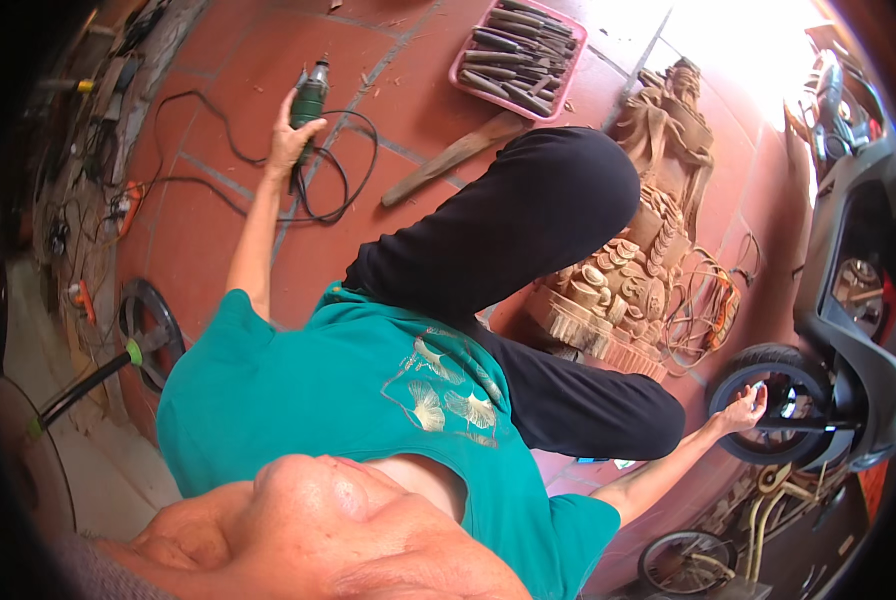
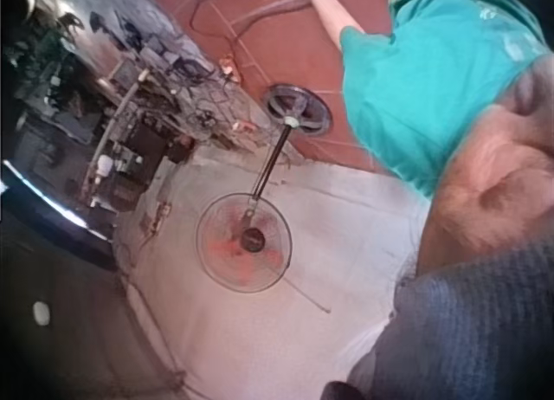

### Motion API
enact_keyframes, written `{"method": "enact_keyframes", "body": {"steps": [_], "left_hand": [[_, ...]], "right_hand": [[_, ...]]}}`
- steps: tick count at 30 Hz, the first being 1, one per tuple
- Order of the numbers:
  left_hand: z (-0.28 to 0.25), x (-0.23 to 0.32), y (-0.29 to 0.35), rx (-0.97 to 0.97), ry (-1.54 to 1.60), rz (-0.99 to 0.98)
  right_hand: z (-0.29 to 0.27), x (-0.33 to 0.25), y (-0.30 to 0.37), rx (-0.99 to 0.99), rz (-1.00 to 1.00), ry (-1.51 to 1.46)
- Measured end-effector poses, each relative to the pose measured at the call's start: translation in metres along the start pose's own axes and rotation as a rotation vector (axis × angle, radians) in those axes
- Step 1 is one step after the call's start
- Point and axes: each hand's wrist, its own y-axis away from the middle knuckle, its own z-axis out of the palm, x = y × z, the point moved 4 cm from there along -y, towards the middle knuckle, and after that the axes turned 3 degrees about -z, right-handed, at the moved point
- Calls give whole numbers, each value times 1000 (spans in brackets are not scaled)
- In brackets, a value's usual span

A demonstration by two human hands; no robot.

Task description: The person sits on the floor and carves a wooden sculpture using a handheld chisel. They repeatedly chip away at the surface, refine details, and occasionally wipe away wood shavings with their hands.

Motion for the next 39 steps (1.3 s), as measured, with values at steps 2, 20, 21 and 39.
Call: {"method": "enact_keyframes", "body": {"steps": [2,20,21,39], "left_hand": [[28,-32,-11,-3,17,-47],[145,-89,-60,22,-381,-97],[145,-89,-61,35,-386,-90],[170,-91,-59,-124,-1040,128]], "right_hand": [[-12,-18,2,-18,-12,-65],[-26,-43,31,-138,60,50],[-19,-50,30,-148,58,45],[31,-168,33,-361,-58,-103]]}}
